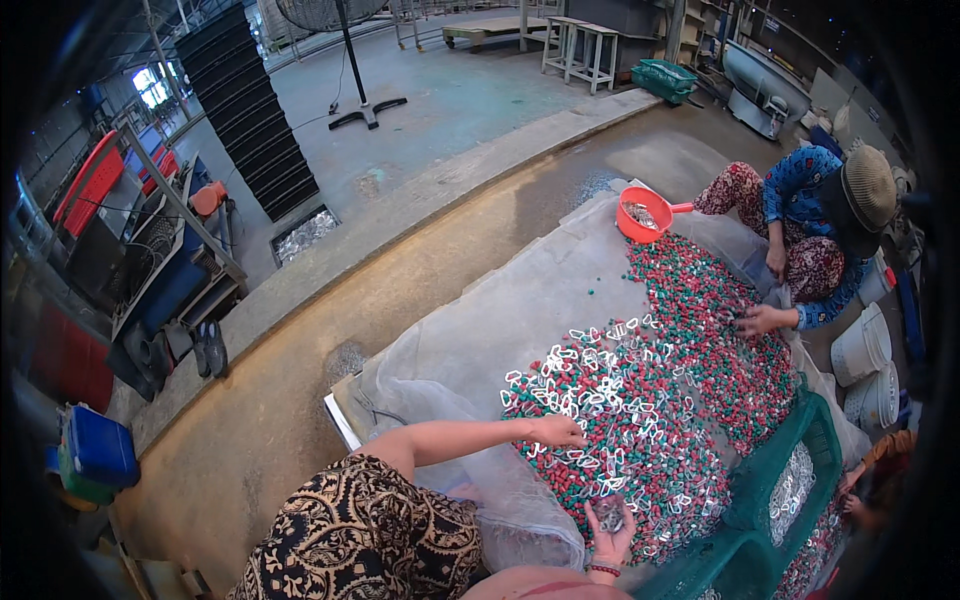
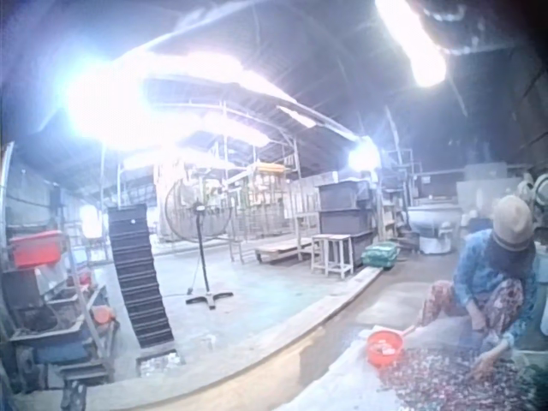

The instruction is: The person sorts small red, green, and white plastic pieces from a large pile on a table, picking them by hand and placing them into a green basket. The person occasionally uses a small metal tool to handle the pieces.

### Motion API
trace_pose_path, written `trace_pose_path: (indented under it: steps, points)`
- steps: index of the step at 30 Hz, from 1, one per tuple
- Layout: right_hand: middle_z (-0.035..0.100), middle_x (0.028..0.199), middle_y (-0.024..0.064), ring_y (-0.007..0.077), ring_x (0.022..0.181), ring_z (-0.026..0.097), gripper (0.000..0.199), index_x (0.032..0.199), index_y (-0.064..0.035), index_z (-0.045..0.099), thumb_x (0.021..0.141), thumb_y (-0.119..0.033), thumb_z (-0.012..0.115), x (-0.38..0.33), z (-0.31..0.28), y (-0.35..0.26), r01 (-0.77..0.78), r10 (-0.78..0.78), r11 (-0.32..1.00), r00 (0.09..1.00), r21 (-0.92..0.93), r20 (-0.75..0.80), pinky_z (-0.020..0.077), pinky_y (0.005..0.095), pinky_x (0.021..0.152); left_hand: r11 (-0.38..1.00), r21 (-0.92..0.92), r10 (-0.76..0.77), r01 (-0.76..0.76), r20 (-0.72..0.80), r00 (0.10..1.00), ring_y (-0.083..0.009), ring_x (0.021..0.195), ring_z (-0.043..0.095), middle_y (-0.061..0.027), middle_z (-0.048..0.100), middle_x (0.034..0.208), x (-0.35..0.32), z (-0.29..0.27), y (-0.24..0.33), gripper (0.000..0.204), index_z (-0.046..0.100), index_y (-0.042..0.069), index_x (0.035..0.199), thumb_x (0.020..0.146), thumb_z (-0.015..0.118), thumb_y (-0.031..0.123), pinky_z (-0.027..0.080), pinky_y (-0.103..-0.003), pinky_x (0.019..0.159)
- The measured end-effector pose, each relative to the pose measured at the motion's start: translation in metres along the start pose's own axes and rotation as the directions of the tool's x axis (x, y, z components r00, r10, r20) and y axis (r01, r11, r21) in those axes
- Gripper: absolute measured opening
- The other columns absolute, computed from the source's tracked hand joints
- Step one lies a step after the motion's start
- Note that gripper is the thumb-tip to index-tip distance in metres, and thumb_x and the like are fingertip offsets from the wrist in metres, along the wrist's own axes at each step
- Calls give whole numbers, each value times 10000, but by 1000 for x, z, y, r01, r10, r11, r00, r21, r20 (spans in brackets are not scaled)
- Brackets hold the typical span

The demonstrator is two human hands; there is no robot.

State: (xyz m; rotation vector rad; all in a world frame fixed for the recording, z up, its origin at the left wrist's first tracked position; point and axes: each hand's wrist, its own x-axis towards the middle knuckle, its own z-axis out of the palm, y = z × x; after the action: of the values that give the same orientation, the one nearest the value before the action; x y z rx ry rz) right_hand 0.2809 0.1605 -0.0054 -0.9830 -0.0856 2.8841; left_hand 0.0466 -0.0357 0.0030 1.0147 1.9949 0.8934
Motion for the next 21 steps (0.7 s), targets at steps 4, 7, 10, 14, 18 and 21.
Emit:
trace_pose_path:
  steps: [4,7,10,14,18,21]
  points:
    - [589,1136,167,381,1144,493,395,1180,-50,540,915,-336,482,-3,23,30,-125,137,972,990,-199,44,253,699,1005,958,126,269,-259,-67,961,-339,737,612,-172,602,724,0,14,51,357,600,1,816,914,501,329,463,-452,690]
    - [406,1397,140,369,1306,346,515,1358,-137,396,937,-433,398,-1,31,48,-151,169,977,980,-150,108,257,683,1009,801,385,488,-458,21,873,-352,738,626,-196,626,802,-3,32,84,281,650,4,797,820,544,263,499,-463,691]
    - [463,1350,133,253,1249,438,448,1317,-102,452,976,-369,335,6,23,60,-220,194,971,951,88,239,365,480,1035,637,611,350,-470,314,882,-302,904,623,-165,628,942,-11,57,108,179,654,15,865,729,576,102,528,-382,729]
    - [607,1104,68,196,1020,577,320,1093,-103,598,910,-355,523,21,5,60,-20,7,984,997,175,74,475,373,909,544,617,593,-569,197,781,-286,1033,567,-105,575,1093,-22,52,132,279,638,63,982,738,659,196,455,-481,871]
    - [626,1101,124,248,958,624,325,1126,-95,585,907,-327,527,19,8,33,-30,-28,968,974,247,227,564,389,670,808,351,525,-472,-66,849,-283,1000,567,-95,574,1097,-17,28,141,281,623,81,1040,768,688,109,469,-379,852]
    - [611,1087,180,345,958,596,343,1108,-53,577,908,-327,525,4,5,10,-22,-75,942,959,334,274,553,360,563,873,342,443,-348,-254,860,-297,933,593,-129,582,1026,-6,2,103,218,623,48,1029,816,645,92,484,-378,764]
